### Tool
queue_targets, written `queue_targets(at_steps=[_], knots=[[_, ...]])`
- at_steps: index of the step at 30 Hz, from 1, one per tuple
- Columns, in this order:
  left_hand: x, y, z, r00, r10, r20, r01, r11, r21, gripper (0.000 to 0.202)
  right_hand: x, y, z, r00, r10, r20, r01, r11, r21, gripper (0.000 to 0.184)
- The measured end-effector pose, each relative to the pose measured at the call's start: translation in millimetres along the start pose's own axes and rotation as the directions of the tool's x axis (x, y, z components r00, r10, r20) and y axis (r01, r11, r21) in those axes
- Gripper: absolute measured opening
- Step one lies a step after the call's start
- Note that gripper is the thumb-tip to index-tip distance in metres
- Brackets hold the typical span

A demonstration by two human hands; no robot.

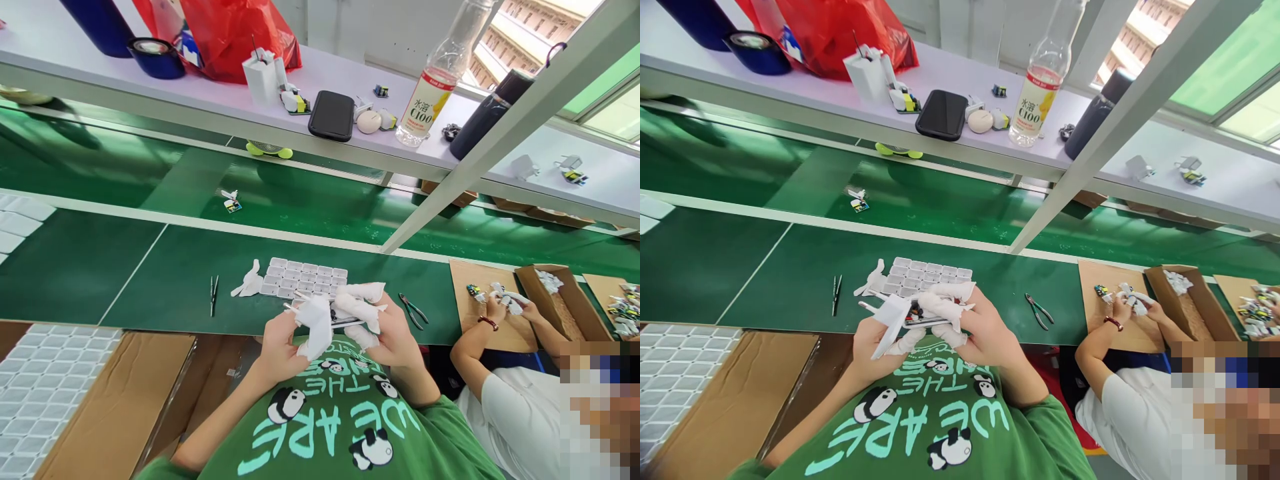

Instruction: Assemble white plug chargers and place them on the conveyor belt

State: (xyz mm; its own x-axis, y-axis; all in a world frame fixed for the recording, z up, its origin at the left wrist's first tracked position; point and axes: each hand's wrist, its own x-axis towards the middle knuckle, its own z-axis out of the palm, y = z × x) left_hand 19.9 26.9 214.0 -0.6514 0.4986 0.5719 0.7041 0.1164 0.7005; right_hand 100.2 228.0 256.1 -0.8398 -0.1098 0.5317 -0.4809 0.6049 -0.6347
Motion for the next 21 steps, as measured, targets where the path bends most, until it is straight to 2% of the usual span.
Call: queue_targets(at_steps=[5,12,18,21], knots=[[7,5,2.1,0.998,0.050,-0.035,-0.052,0.997,-0.061,0.008,-6,1,5,0.990,0.136,-0.044,-0.128,0.981,0.146,0.053],[6,2,4.4,0.996,0.065,-0.065,-0.066,0.998,-0.006,0.012,-3,-2,4,0.997,0.063,-0.040,-0.059,0.994,0.097,0.032],[8,3,7.4,0.995,0.063,-0.079,-0.064,0.998,-0.010,0.021,-12,4,14,0.980,0.168,-0.103,-0.139,0.960,0.241,0.040],[9,3,6.9,0.996,0.057,-0.072,-0.058,0.998,-0.018,0.023,-13,8,20,0.978,0.162,-0.131,-0.118,0.950,0.290,0.045]])
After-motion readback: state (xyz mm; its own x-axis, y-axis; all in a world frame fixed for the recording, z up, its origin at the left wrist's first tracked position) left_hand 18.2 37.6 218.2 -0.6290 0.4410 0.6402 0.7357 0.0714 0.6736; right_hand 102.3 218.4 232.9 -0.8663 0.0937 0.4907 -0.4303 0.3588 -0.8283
